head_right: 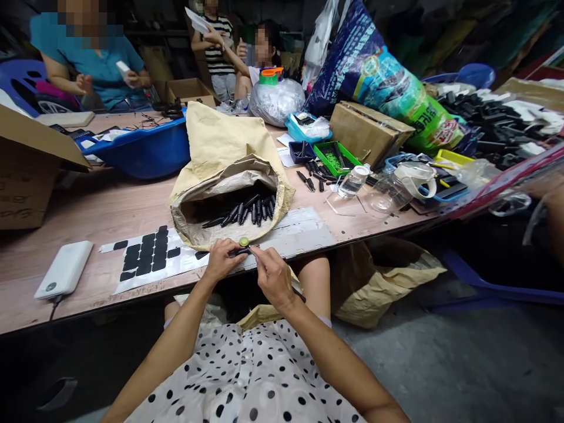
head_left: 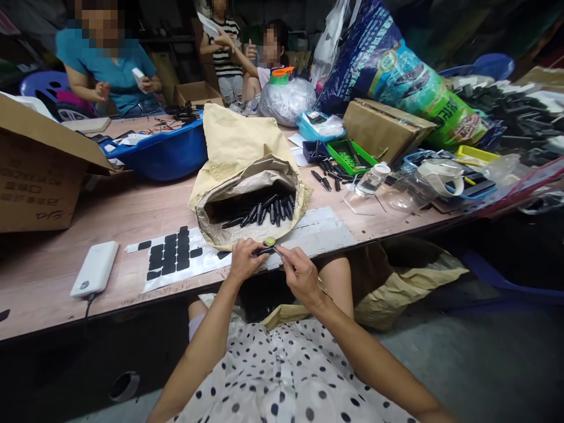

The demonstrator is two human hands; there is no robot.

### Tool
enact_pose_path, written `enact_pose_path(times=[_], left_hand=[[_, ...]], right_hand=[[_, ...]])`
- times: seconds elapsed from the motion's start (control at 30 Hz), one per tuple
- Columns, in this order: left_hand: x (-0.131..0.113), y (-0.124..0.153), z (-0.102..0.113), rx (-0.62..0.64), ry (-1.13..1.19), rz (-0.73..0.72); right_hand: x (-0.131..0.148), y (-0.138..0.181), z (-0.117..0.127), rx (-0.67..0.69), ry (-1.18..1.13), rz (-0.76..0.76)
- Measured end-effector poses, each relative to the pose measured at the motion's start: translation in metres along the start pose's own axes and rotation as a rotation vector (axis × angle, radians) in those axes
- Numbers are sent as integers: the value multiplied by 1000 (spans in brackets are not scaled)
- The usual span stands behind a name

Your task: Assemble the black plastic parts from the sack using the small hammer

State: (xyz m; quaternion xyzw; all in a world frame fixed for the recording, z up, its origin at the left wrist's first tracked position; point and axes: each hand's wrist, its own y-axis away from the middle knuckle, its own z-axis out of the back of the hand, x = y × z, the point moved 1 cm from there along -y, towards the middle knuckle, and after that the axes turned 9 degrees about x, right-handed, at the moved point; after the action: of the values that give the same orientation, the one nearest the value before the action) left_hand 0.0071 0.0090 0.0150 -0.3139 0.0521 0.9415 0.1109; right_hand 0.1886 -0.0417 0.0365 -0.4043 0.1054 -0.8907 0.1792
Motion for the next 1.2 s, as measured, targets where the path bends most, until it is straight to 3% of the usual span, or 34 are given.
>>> enact_pose_path(times=[0.2, 0.6, 0.7, 0.8, 0.97, 1.2], left_hand=[[0, -1, -1, -3, -17, 9], [2, -1, 1, -28, -32, -9], [2, 0, 0, -48, -53, -24], [3, 1, -1, -62, -67, -40], [3, 1, 1, -57, -57, -45], [1, 10, 8, -33, -53, -176]], right_hand=[[-2, 3, -7, 29, 168, 7], [-8, 2, -1, -59, 88, -92], [-22, -12, 15, -169, 140, -160], [-51, -39, 40, -234, 287, -337], [-98, -80, 60, -156, 522, -672], [-108, -86, 42, -139, 663, -638]])
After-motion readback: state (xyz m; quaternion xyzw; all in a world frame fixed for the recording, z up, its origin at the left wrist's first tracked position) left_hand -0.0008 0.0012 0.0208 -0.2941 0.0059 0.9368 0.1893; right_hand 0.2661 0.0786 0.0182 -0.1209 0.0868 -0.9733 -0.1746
